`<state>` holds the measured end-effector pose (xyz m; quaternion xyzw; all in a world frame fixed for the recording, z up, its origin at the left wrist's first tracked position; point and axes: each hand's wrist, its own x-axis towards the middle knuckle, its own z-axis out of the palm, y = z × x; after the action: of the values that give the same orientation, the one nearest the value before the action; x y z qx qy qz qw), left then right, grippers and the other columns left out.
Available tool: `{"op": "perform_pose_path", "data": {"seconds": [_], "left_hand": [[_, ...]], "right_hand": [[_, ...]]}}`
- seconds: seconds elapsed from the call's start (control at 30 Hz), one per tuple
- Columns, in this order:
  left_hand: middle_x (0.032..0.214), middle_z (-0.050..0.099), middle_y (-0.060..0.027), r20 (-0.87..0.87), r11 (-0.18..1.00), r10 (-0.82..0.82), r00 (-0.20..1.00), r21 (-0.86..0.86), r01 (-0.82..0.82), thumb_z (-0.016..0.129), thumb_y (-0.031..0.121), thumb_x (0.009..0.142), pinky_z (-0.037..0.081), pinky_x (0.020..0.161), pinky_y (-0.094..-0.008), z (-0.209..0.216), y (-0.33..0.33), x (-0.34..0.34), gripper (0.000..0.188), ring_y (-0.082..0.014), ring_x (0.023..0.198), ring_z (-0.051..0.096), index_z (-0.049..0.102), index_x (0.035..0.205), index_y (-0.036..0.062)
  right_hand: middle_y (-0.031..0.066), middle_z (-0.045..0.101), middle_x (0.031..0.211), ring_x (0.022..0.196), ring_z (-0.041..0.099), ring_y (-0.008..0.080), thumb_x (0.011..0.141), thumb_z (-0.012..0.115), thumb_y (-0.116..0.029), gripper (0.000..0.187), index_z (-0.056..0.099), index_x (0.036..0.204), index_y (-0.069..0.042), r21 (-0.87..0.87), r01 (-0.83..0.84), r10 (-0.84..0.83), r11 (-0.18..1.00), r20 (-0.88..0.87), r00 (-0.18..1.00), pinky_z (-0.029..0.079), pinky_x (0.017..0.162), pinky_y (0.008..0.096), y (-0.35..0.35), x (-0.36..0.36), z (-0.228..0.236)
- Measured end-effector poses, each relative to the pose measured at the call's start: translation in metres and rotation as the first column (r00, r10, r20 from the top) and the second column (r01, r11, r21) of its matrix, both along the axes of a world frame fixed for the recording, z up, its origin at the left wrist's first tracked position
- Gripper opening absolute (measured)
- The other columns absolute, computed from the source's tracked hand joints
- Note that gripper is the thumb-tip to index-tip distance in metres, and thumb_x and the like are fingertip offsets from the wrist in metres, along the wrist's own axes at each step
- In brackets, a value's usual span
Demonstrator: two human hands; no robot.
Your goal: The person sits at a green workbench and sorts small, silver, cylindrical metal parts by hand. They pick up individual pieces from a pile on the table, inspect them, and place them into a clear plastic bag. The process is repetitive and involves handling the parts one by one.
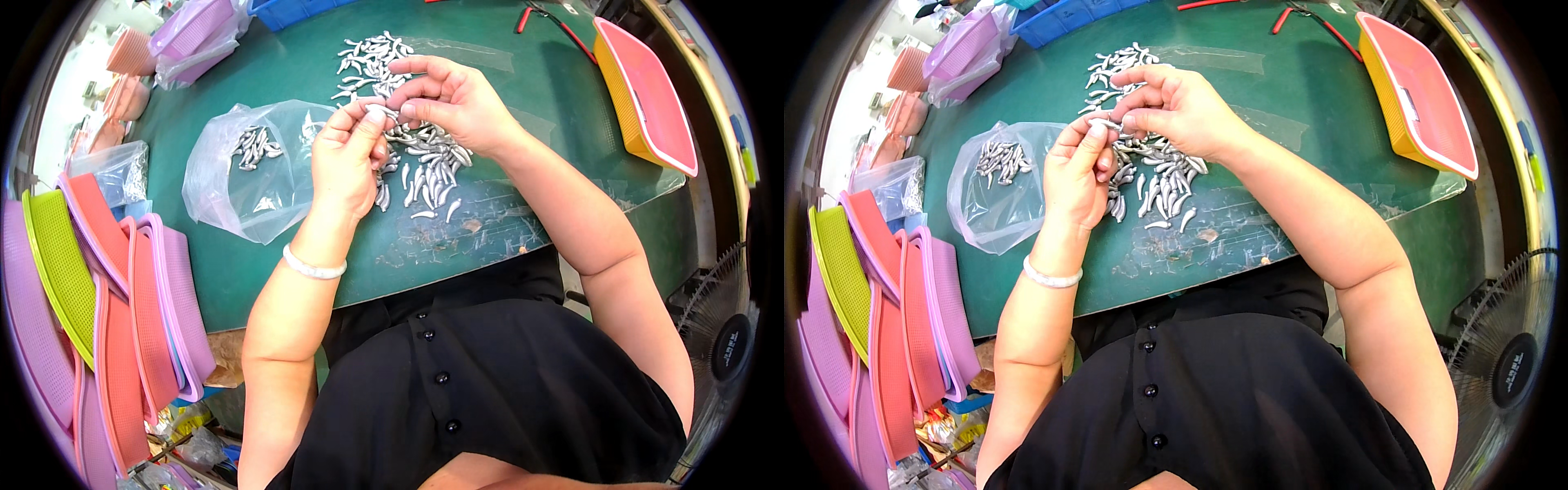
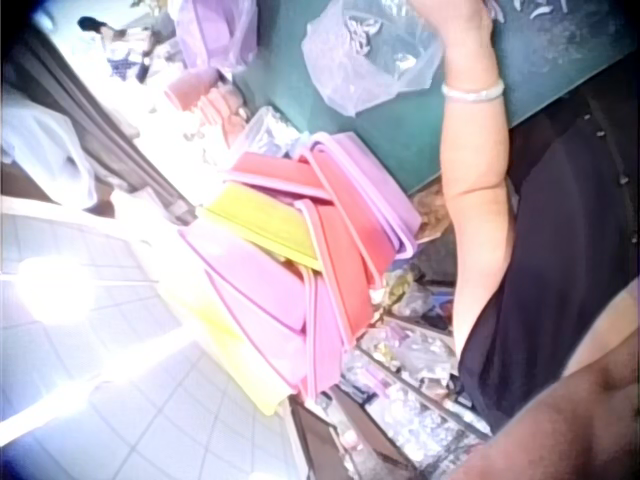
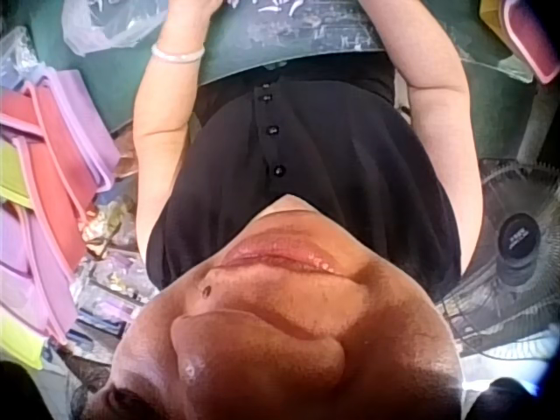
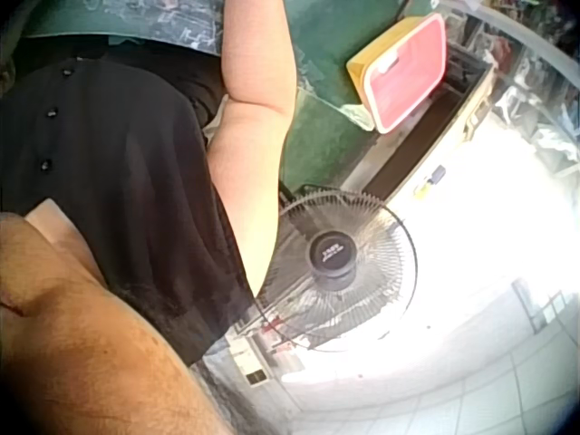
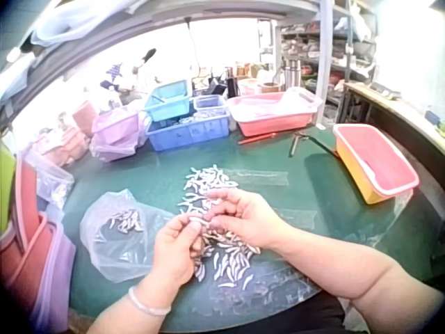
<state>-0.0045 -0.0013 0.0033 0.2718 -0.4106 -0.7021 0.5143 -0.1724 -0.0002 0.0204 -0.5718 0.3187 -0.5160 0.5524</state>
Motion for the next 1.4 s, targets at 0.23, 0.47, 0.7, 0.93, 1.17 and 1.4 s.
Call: {"op": "perform_pose_path", "data": {"seconds": [0.23, 0.47, 0.7, 0.93, 1.17, 1.4], "left_hand": [[0.075, 0.055, -0.0043, -0.351, 0.929, -0.208, 0.913, 0.222, 0.297, 0.049, 0.016, 0.089, 0.031, 0.043, -0.0176, -0.003, -0.01, 0.009, 0.014, -0.007, 0.053, 0.043, 0.055, 0.088, 0.0031], [0.074, 0.055, -0.0053, -0.446, 0.872, -0.193, 0.874, 0.33, 0.36, 0.048, 0.018, 0.089, 0.031, 0.043, -0.0178, -0.004, -0.012, 0.012, 0.017, -0.0078, 0.053, 0.042, 0.054, 0.087, 0.0024], [0.074, 0.056, -0.007, -0.498, 0.854, -0.208, 0.842, 0.328, 0.405, 0.048, 0.016, 0.088, 0.034, 0.044, -0.0187, -0.006, -0.013, 0.013, 0.016, -0.0091, 0.055, 0.045, 0.054, 0.087, 0.0008], [0.084, 0.055, -0.0074, -0.159, 0.912, -0.165, 0.973, 0.352, 0.212, 0.054, 0.007, 0.081, 0.04, 0.051, -0.0184, 0.01, 0.0, 0.001, 0.016, -0.0118, 0.065, 0.05, 0.054, 0.095, -0.0001], [0.074, 0.053, 0.0017, 0.13, 0.977, -0.195, 0.972, 0.112, 0.181, 0.059, 0.001, 0.079, 0.034, 0.047, -0.0162, 0.007, 0.006, -0.002, 0.019, -0.0042, 0.058, 0.046, 0.057, 0.097, 0.0049], [0.071, 0.055, 0.0037, 0.269, 0.988, 0.002, 0.963, -0.15, 0.04, 0.063, 0.003, 0.078, 0.036, 0.051, -0.017, 0.008, 0.011, -0.007, 0.016, -0.0022, 0.061, 0.046, 0.061, 0.093, 0.0015]], "right_hand": [[0.0104, 0.06, 0.095, 0.075, 0.057, 0.0114, 0.08, 0.054, 0.003, 0.042, 0.043, 0.121, 0.001, 0.009, -0.006, 0.006, 1.0, 0.017, 1.0, 0.048, 0.069, 0.0238, -0.001, -0.001, -0.001], [0.0124, 0.056, 0.103, 0.081, 0.057, 0.0133, 0.08, 0.056, 0.002, 0.046, 0.04, 0.123, 0.001, -0.014, 0.01, -0.01, 1.0, 0.014, 1.0, 0.048, 0.072, 0.0249, -0.001, 0.0, -0.002], [0.0139, 0.053, 0.104, 0.089, 0.058, 0.0177, 0.079, 0.055, 0.004, 0.046, 0.039, 0.122, 0.002, -0.077, 0.043, -0.041, 0.996, 0.033, 0.999, 0.049, 0.074, 0.0263, -0.001, 0.002, -0.003], [0.016, 0.05, 0.116, 0.099, 0.056, 0.0208, 0.079, 0.049, 0.011, 0.049, 0.037, 0.125, 0.0, -0.235, 0.031, -0.029, 0.972, 0.015, 0.999, 0.046, 0.084, 0.0296, 0.006, 0.004, 0.0], [0.0166, 0.042, 0.125, 0.102, 0.055, 0.0229, 0.077, 0.043, 0.016, 0.057, 0.03, 0.13, -0.002, -0.313, -0.065, 0.068, 0.948, -0.002, 0.998, 0.044, 0.086, 0.0304, 0.009, 0.01, -0.002], [0.0169, 0.042, 0.125, 0.104, 0.054, 0.0249, 0.081, 0.044, 0.008, 0.054, 0.027, 0.131, -0.003, -0.339, -0.079, 0.092, 0.937, 0.022, 0.996, 0.041, 0.091, 0.0341, 0.005, 0.01, -0.004]]}}
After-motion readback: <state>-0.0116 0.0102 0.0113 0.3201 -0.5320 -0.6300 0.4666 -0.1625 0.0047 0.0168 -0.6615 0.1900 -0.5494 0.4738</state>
